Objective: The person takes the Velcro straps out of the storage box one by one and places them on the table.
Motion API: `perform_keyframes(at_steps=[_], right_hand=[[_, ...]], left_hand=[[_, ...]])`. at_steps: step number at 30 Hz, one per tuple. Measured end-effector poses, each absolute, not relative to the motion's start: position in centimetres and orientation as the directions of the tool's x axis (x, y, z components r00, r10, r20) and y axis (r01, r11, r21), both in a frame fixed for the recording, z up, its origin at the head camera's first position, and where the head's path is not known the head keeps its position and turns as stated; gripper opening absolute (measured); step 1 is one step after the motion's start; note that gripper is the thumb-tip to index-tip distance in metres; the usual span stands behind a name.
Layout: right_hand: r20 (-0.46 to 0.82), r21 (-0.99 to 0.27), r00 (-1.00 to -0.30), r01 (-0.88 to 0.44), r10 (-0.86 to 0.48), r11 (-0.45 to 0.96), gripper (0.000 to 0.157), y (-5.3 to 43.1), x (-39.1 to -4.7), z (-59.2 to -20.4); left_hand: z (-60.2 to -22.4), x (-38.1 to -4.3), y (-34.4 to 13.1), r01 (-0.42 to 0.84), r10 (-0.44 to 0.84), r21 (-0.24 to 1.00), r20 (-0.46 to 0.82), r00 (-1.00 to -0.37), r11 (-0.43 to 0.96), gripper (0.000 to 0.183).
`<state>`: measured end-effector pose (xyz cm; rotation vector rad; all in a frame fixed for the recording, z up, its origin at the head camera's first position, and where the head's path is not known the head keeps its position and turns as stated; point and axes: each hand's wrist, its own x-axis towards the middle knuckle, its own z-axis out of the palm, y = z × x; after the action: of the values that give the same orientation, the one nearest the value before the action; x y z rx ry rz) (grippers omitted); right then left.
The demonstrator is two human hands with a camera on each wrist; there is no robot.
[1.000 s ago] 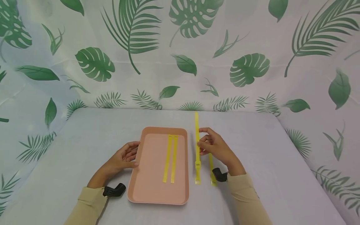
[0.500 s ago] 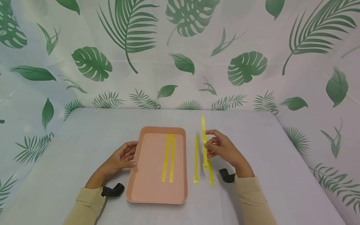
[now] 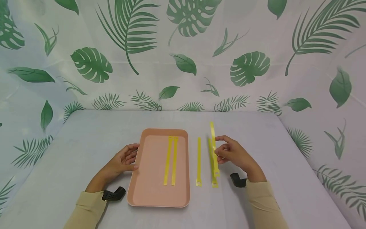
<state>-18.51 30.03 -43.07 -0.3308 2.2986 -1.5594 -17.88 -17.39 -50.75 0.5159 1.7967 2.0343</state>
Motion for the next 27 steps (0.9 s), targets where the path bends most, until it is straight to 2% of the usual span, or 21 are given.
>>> perform_keyframes(at_steps=[27], right_hand=[[-0.395, -0.827, -0.874, 0.204, -0.284, 0.524, 0.056, 32.4, -18.1, -44.4]], left_hand=[[-50.8, -17.9, -17.4, -0.03, 0.508, 0.992, 0.038, -0.86, -0.124, 0.094]])
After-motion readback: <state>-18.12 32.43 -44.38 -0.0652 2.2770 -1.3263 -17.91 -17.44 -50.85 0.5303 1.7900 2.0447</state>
